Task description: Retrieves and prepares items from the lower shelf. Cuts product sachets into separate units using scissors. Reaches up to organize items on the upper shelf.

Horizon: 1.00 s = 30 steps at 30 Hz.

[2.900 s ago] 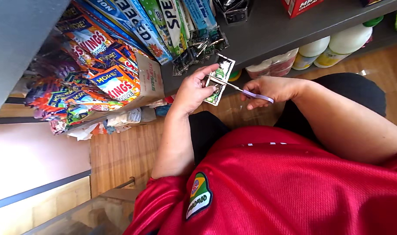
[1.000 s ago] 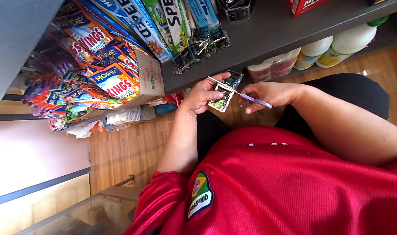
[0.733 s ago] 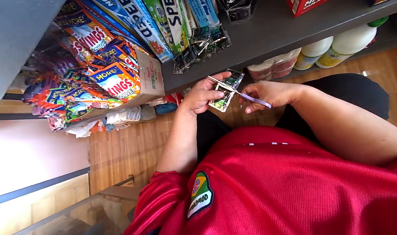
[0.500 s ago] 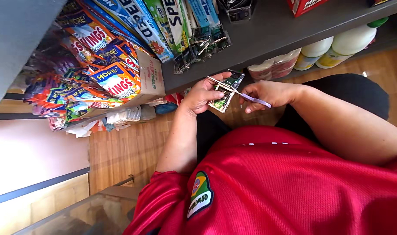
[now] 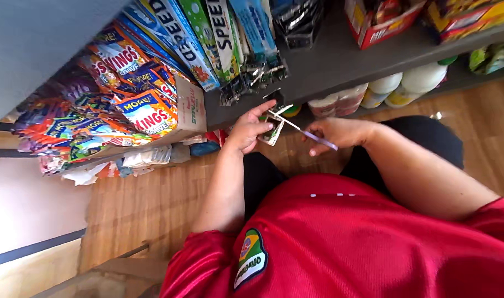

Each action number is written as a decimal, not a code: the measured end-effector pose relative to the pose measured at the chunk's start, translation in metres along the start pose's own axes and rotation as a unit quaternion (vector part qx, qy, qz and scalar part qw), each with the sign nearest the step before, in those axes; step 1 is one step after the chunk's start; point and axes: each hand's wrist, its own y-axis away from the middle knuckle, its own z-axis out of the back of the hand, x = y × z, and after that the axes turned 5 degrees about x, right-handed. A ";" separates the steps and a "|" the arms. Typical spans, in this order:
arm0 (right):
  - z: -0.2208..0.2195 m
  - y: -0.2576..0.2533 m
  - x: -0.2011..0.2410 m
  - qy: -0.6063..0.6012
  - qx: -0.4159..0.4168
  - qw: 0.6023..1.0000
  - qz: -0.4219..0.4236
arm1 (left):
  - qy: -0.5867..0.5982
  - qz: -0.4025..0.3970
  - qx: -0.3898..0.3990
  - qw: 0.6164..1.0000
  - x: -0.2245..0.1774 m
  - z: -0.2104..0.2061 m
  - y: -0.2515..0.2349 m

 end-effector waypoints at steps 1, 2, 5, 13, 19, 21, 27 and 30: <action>0.001 0.001 -0.004 0.028 -0.015 0.999 -0.006 | -0.006 -0.002 -0.032 0.999 0.001 0.002 0.001; 0.003 0.002 -0.003 0.051 -0.026 0.998 -0.023 | -0.009 -0.001 -0.070 0.997 0.003 0.005 0.003; 0.010 0.008 0.020 0.111 -0.110 0.984 -0.086 | 0.034 0.000 -0.143 0.989 -0.004 0.017 0.004; 0.044 0.024 0.087 0.354 -0.217 0.873 -0.256 | 0.074 -0.043 -0.132 0.988 0.021 0.016 0.025; 0.069 0.012 0.097 0.482 -0.195 0.787 -0.332 | 0.095 -0.002 -0.102 0.990 0.087 0.017 0.023; 0.073 0.007 0.100 0.490 -0.176 0.773 -0.362 | 0.058 0.022 -0.083 0.995 0.093 0.019 0.021; 0.091 -0.008 0.083 0.474 -0.170 0.770 -0.391 | -0.136 0.058 -0.020 0.989 0.092 0.017 0.014; 0.092 -0.011 0.081 0.481 -0.171 0.773 -0.376 | -0.203 0.052 0.011 0.978 0.092 0.016 0.012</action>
